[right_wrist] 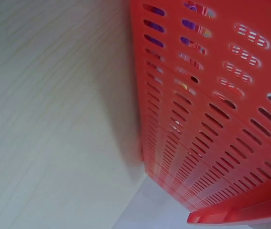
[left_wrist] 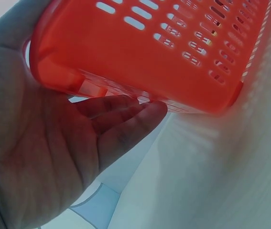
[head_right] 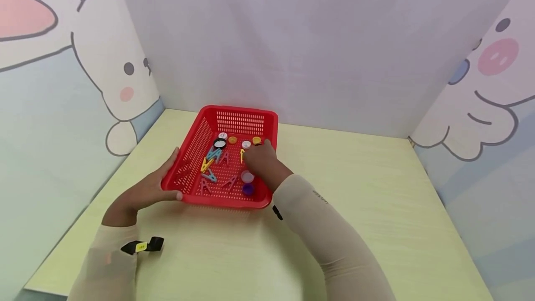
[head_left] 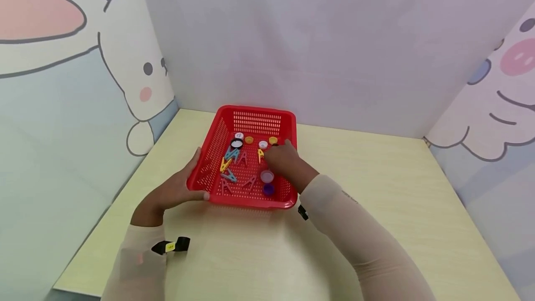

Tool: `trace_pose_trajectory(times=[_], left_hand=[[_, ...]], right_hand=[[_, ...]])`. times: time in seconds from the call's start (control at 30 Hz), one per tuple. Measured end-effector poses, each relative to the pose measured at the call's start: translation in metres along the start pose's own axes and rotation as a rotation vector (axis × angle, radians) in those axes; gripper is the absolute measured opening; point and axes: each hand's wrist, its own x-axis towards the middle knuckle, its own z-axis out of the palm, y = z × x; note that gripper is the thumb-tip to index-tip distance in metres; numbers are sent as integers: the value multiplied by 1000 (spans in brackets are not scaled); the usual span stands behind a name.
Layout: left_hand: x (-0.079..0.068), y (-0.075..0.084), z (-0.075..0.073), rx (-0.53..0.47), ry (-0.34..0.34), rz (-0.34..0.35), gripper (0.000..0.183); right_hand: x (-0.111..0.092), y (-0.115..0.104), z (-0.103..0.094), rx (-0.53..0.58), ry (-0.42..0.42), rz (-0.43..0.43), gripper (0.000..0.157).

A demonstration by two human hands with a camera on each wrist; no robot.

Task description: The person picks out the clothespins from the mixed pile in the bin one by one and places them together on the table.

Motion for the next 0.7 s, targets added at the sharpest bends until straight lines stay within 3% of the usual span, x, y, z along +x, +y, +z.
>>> trace_pose_trajectory(times=[0.17,0.33,0.4,0.53,0.7], left_hand=[[2,-2,-1,-10,-3,8,139],[2,-4,-1,-3,-3,8,139],[2,-4,-1,-6,-3,8,138],[2,-3,-1,-16,-5,20,137],[3,-3,0,-30,-14,30,136]], right_hand=[[0,-1,0,-69,-12,-32,58],[-1,0,1,116,-27,47,56],[0,0,0,125,-26,44,56],[2,0,-1,30,-15,-16,59],[1,0,-3,90,-17,1,57]])
